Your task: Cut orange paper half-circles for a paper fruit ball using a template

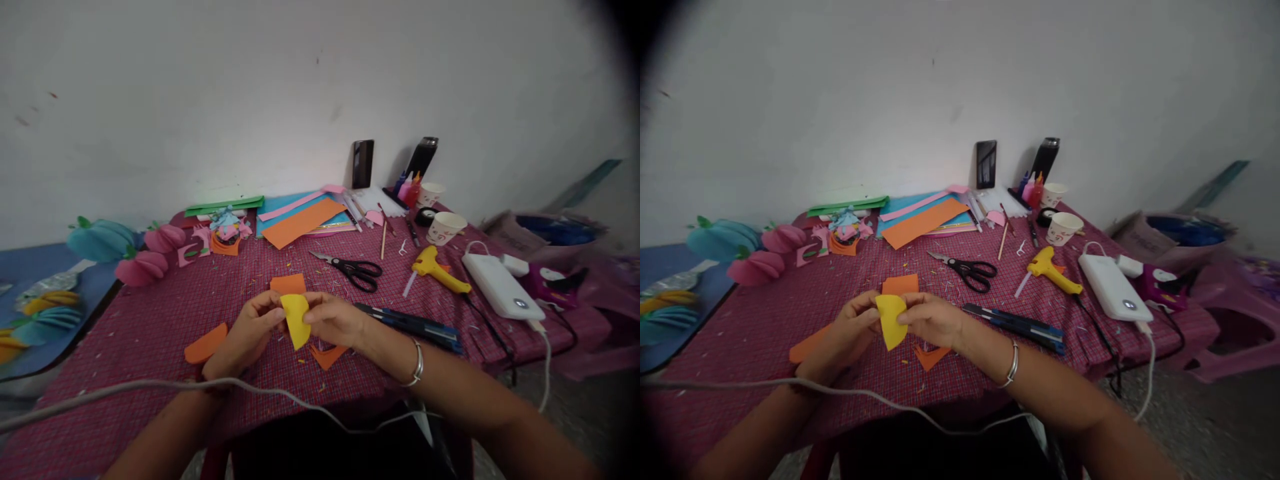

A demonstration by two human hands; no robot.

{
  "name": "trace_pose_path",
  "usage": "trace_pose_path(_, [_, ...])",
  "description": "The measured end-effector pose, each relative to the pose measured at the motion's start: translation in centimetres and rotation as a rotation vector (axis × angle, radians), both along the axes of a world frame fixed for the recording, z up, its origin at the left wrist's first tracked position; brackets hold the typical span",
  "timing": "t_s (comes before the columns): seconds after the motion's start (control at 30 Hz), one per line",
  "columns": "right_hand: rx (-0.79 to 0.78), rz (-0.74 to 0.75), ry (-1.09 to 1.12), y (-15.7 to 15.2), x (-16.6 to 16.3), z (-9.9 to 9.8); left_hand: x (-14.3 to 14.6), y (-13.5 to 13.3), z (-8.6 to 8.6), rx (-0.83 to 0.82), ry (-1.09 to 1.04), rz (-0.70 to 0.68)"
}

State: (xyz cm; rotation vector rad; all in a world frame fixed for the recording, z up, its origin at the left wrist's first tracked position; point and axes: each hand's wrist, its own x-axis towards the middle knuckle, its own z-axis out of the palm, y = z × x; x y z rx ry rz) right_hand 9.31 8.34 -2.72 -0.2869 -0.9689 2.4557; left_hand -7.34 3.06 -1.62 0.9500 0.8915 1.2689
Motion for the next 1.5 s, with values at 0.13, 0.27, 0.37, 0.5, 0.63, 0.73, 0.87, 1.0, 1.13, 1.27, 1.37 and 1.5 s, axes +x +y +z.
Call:
trace_pose_path(0.13, [0.023, 0.008, -0.004, 0.0, 0.0, -0.3, 0.0, 0.0, -0.1, -0.006, 0.033, 0.013])
trace_pose_path(0.27, [0.039, 0.006, 0.005, 0.0, -0.1, -0.3, -0.1, -0.1, -0.4, 0.035, 0.057, -0.005])
trace_pose_path(0.37, [0.038, -0.010, 0.011, 0.0, -0.1, -0.2, -0.4, -0.1, -0.8, 0.104, 0.086, -0.040])
trace_pose_path(0.5, [0.022, -0.015, -0.003, 0.2, -0.1, -0.3, -0.9, 0.0, -1.4, 0.153, 0.161, -0.091])
trace_pose_path(0.63, [0.001, -0.017, -0.021, 0.4, -0.1, -0.6, -0.9, -0.1, -1.3, 0.107, 0.232, -0.094])
trace_pose_path(0.73, [-0.004, -0.003, -0.029, 0.4, -0.1, -0.7, -1.0, -0.1, -1.3, 0.101, 0.200, -0.114])
trace_pose_path(0.87, [-0.010, 0.006, -0.018, 0.3, 0.0, -0.6, -1.1, 0.0, -1.7, 0.096, 0.151, -0.133])
trace_pose_path(1.0, [0.005, 0.010, -0.027, 0.2, 0.0, -0.5, -1.1, 0.1, -1.8, 0.090, 0.126, -0.131])
trace_pose_path(1.13, [0.029, 0.026, -0.014, 0.3, 0.0, -0.7, -0.8, 0.0, -1.5, 0.108, 0.120, -0.123])
trace_pose_path(1.27, [0.072, 0.028, 0.000, 0.3, -0.1, -0.8, -0.6, -0.1, -1.2, 0.118, 0.107, -0.129])
trace_pose_path(1.37, [0.080, 0.036, 0.006, 0.3, -0.2, -0.9, -0.6, -0.1, -1.2, 0.112, 0.118, -0.117])
trace_pose_path(1.5, [0.059, 0.028, 0.009, 0.2, -0.2, -1.0, -0.7, -0.2, -1.4, 0.092, 0.121, -0.135])
